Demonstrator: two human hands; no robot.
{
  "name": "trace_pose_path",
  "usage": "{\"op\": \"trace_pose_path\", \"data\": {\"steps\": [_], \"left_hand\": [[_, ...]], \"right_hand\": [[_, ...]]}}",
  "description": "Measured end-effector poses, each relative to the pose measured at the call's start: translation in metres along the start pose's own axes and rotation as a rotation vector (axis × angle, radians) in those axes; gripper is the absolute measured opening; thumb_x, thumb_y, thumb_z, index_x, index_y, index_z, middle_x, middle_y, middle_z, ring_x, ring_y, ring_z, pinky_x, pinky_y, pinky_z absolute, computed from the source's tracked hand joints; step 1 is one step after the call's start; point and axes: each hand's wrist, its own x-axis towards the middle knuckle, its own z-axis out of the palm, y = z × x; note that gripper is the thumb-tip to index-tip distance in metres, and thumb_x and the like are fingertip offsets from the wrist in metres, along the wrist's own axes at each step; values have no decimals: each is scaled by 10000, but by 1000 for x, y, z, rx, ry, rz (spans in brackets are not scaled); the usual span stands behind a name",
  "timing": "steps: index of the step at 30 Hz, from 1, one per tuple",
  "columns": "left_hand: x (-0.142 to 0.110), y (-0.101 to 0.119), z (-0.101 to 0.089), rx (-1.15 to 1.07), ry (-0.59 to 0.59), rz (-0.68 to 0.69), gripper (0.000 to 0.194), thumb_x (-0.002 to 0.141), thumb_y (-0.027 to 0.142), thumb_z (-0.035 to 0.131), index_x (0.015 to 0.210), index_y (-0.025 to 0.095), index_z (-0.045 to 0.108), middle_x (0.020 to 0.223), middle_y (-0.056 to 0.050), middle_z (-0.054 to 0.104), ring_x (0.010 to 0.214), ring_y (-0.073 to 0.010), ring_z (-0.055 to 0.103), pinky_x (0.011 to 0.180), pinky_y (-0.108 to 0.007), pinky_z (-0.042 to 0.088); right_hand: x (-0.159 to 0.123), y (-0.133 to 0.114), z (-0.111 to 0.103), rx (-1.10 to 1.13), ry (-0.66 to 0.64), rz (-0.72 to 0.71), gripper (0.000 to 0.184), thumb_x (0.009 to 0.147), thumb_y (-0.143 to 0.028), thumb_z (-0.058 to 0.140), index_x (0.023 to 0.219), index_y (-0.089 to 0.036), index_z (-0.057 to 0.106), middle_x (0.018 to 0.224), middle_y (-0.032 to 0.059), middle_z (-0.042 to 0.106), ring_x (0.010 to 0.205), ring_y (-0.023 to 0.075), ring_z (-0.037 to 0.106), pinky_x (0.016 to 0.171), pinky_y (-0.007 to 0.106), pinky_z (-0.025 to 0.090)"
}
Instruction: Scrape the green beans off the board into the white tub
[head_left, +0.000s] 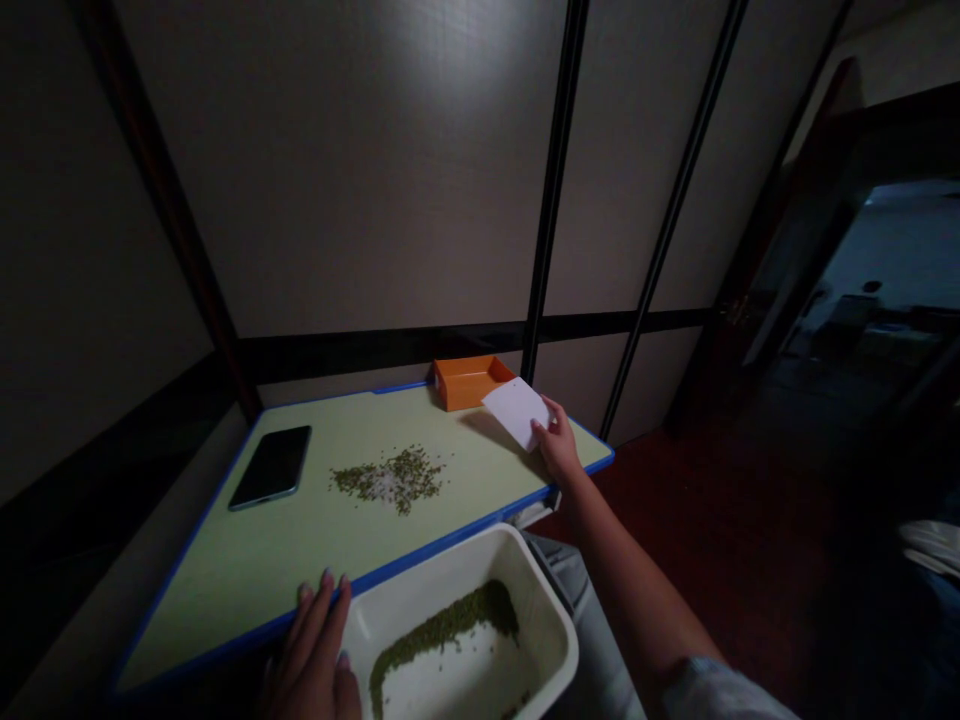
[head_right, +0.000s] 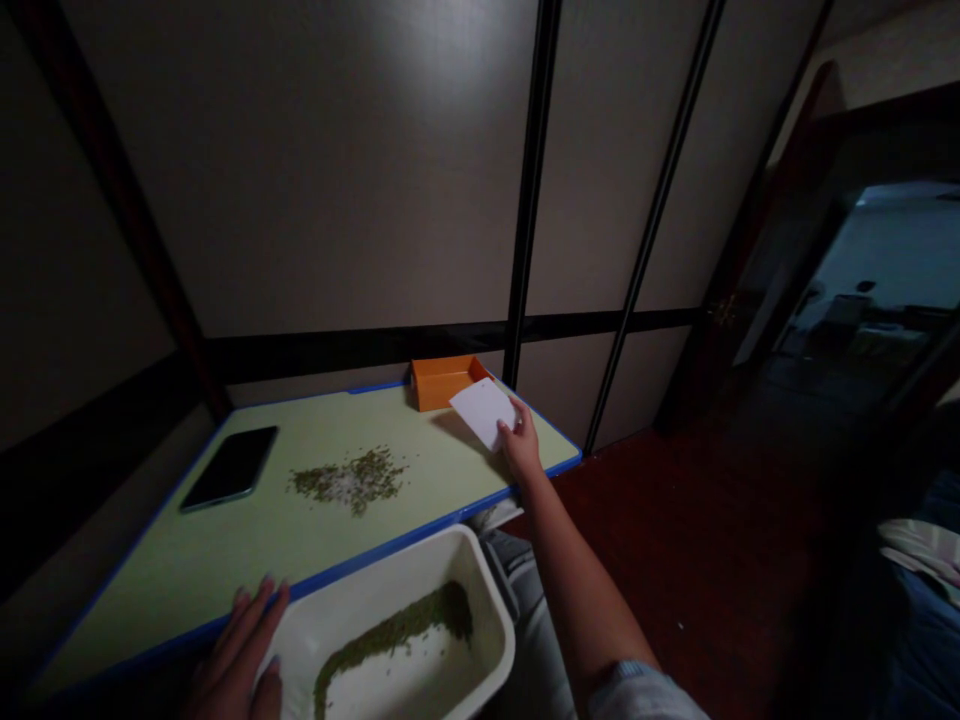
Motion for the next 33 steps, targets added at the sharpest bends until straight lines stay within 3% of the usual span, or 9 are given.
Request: {"op": "trace_pose_path", "data": {"steps": [5, 12, 17, 20, 27, 33], "left_hand": [[-2, 15, 5, 15, 88, -80, 590, 882, 208, 413, 1459, 314, 472, 1500, -54, 546, 1421, -254, 454, 1069, -443, 518], [-1, 33, -3, 21, 101, -59, 609, 892, 188, 414, 1485, 327, 425, 1501, -57, 545, 1420, -244, 457, 1060, -433, 522], [0, 38, -5, 25, 116, -45, 621, 899, 178, 401, 1505, 312, 388, 1512, -63, 531, 1434, -234, 437, 1069, -428, 515], [0, 37, -5, -1, 93, -63, 609, 894, 189, 405, 1493, 296, 418, 1525, -70, 515, 1445, -248, 421, 1099, -450, 489], [0, 41, -6, -21, 79, -81, 587, 901, 182, 399, 1480, 274, 435, 1532, -91, 505, 1456, -249, 403, 1134, -477, 455], [2, 43, -8, 22, 95, -37, 583, 910, 185, 392, 1487, 267, 420, 1511, -95, 530, 1438, -246, 434, 1097, -465, 496]], "right_hand": [[-6, 2, 1, -248, -244, -182, 604, 785, -314, 600, 1370, -193, 508, 1322, 108, 597, 1079, 228, 594, 948, 359, 481], [-9, 0, 19, -460, -332, -218, 578, 817, -207, 559, 1392, -200, 501, 1110, 103, 696, 884, 236, 624, 857, 380, 511], [-13, -2, 39, -452, -376, -253, 545, 783, -152, 548, 1325, -207, 550, 1242, 106, 670, 1067, 257, 625, 947, 392, 499], [-16, -4, 47, -426, -453, -250, 537, 789, -157, 545, 1324, -196, 552, 1247, 103, 663, 1065, 252, 630, 975, 405, 493], [-19, -8, 46, -362, -597, -281, 525, 819, -175, 554, 1343, -216, 560, 1234, 80, 654, 1111, 254, 609, 1009, 428, 485], [-22, -10, 43, -290, -688, -317, 529, 835, -200, 555, 1364, -217, 559, 1402, 84, 585, 1253, 250, 557, 1121, 422, 401]]}}
